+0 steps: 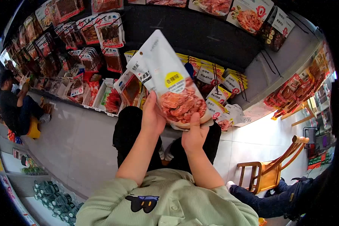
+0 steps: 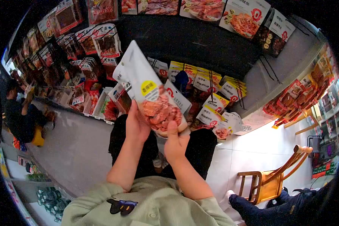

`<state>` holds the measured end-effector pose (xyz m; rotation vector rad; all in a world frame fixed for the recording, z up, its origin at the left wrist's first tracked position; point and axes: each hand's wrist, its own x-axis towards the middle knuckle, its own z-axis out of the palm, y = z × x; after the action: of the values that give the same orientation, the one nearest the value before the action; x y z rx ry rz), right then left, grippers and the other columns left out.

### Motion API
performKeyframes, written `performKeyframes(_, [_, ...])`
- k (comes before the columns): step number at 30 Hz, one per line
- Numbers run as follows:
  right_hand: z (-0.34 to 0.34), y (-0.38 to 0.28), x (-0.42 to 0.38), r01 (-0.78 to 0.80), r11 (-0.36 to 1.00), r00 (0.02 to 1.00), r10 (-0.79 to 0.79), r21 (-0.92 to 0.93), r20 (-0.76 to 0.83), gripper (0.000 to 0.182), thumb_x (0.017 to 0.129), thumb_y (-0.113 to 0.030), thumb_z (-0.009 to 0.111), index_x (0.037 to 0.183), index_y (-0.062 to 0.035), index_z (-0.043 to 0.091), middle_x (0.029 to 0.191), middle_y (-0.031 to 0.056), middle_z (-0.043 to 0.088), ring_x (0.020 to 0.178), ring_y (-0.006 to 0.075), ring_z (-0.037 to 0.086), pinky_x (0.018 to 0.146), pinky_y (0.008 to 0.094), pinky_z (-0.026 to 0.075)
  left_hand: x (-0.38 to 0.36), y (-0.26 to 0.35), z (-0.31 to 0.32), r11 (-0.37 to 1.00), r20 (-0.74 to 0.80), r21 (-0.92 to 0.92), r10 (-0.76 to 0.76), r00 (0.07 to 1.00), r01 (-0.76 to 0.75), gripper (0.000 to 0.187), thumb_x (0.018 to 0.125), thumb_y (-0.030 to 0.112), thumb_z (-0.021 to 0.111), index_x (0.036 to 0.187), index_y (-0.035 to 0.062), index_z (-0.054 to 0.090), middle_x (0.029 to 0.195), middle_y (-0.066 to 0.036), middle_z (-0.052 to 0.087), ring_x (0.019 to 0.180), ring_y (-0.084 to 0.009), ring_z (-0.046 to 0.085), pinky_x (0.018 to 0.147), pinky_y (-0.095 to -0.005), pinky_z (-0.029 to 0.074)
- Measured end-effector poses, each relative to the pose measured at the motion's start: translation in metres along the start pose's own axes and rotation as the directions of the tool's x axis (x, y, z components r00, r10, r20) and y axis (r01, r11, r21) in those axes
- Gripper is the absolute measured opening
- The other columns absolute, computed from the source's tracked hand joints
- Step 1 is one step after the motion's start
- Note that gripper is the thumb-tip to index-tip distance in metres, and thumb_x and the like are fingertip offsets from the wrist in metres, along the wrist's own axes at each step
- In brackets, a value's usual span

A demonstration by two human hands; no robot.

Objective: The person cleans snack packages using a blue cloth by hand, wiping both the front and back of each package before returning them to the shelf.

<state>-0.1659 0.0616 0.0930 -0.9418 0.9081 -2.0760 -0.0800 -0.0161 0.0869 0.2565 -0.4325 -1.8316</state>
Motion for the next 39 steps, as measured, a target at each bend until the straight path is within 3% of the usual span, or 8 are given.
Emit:
performKeyframes(2, [0.002, -0.003, 0.002, -0.111, 0.964, 0.981, 0.145, 0.243, -0.129, 0.041, 0.090, -0.018, 0.051, 0.124, 0.0014, 0.037, 0.122, 0.0119, 0.048, 0.110, 0.0218, 0.050, 0.092, 0.0373, 0.041, -0.005, 0.002, 0.006, 0.996, -0.117, 0.084, 0.005, 0.993, 0.005, 0.038, 0.091, 0.026, 0.050, 0.121, 0.0026, 0.044, 0.119, -0.008, 0.053, 0.107, -0.0185, 0.052, 0.091, -0.0338, 0.042])
performKeyframes(14, [-0.006, -0.014, 0.023, -0.183, 0.843, 0.929, 0.317, 0.506, -0.192, 0.045, 0.094, -0.028, 0.041, 0.130, -0.0028, 0.031, 0.130, 0.0114, 0.042, 0.117, 0.0243, 0.044, 0.098, 0.0395, 0.036, -0.005, -0.009, 0.009, 0.932, -0.024, 0.342, 0.134, 0.991, -0.118, 0.033, 0.087, 0.023, 0.058, 0.110, -0.0007, 0.053, 0.110, -0.008, 0.057, 0.097, -0.0149, 0.056, 0.085, -0.0285, 0.044])
performKeyframes(22, [-0.037, -0.018, 0.036, -0.115, 0.961, 0.970, 0.163, 0.251, -0.179, 0.025, 0.083, -0.005, 0.059, 0.106, 0.0023, 0.055, 0.100, 0.0082, 0.060, 0.088, 0.0135, 0.059, 0.079, 0.0266, 0.047, -0.001, -0.006, 0.007, 0.897, -0.060, 0.399, 0.231, 0.971, -0.189, 0.028, 0.090, 0.021, 0.053, 0.105, -0.0023, 0.055, 0.105, -0.008, 0.060, 0.094, -0.0129, 0.056, 0.083, -0.0262, 0.043])
performKeyframes(26, [-0.051, -0.019, 0.045, -0.034, 0.986, 0.989, 0.009, -0.165, -0.149, 0.017, 0.082, -0.007, 0.063, 0.096, 0.0021, 0.061, 0.083, 0.0053, 0.063, 0.074, 0.0070, 0.056, 0.068, 0.0218, 0.045, 0.003, 0.003, 0.006, 0.860, -0.084, 0.474, 0.255, 0.963, -0.187, 0.029, 0.089, 0.022, 0.055, 0.103, -0.0027, 0.055, 0.103, -0.008, 0.060, 0.092, -0.0130, 0.056, 0.082, -0.0265, 0.044])
performKeyframes(29, [-0.064, -0.020, 0.051, -0.065, 0.921, 0.987, 0.116, -0.385, 0.110, 0.017, 0.086, -0.007, 0.056, 0.100, 0.0022, 0.056, 0.088, 0.0028, 0.062, 0.076, 0.0043, 0.055, 0.067, 0.0190, 0.043, 0.004, 0.000, 0.006, 0.840, -0.003, 0.509, 0.222, 0.975, -0.190, 0.028, 0.089, 0.022, 0.055, 0.101, -0.0036, 0.056, 0.101, -0.009, 0.061, 0.088, -0.0128, 0.057, 0.080, -0.0260, 0.045])
performKeyframes(34, [-0.073, -0.031, 0.059, -0.095, 0.885, 0.982, 0.157, -0.455, 0.101, 0.019, 0.088, -0.012, 0.053, 0.102, 0.0012, 0.052, 0.088, 0.0041, 0.060, 0.076, 0.0062, 0.054, 0.069, 0.0214, 0.043, 0.008, -0.013, 0.007, 0.825, -0.002, 0.552, 0.144, 0.990, -0.119, 0.028, 0.090, 0.022, 0.054, 0.100, -0.0045, 0.056, 0.100, -0.009, 0.061, 0.088, -0.0124, 0.057, 0.080, -0.0258, 0.044])
performKeyframes(36, [-0.079, -0.040, 0.059, 0.014, 0.642, 0.978, 0.151, -0.767, 0.144, 0.031, 0.086, -0.023, 0.054, 0.106, 0.0004, 0.047, 0.084, 0.0171, 0.061, 0.077, 0.0289, 0.060, 0.069, 0.0350, 0.046, 0.008, -0.017, 0.007, 0.805, -0.002, 0.584, 0.127, 0.992, -0.102, 0.029, 0.089, 0.022, 0.054, 0.101, -0.0045, 0.056, 0.100, -0.009, 0.061, 0.088, -0.0118, 0.056, 0.080, -0.0255, 0.044])
performKeyframes(39, [-0.090, -0.049, 0.052, 0.048, 0.538, 0.964, 0.196, -0.842, 0.181, 0.038, 0.086, -0.023, 0.056, 0.111, 0.0013, 0.041, 0.083, 0.0138, 0.057, 0.074, 0.0171, 0.057, 0.069, 0.0311, 0.044, 0.013, -0.024, 0.005, 0.803, 0.001, 0.592, 0.073, 0.997, -0.060, 0.029, 0.089, 0.022, 0.055, 0.102, -0.0040, 0.057, 0.100, -0.008, 0.061, 0.088, -0.0112, 0.056, 0.079, -0.0251, 0.043])
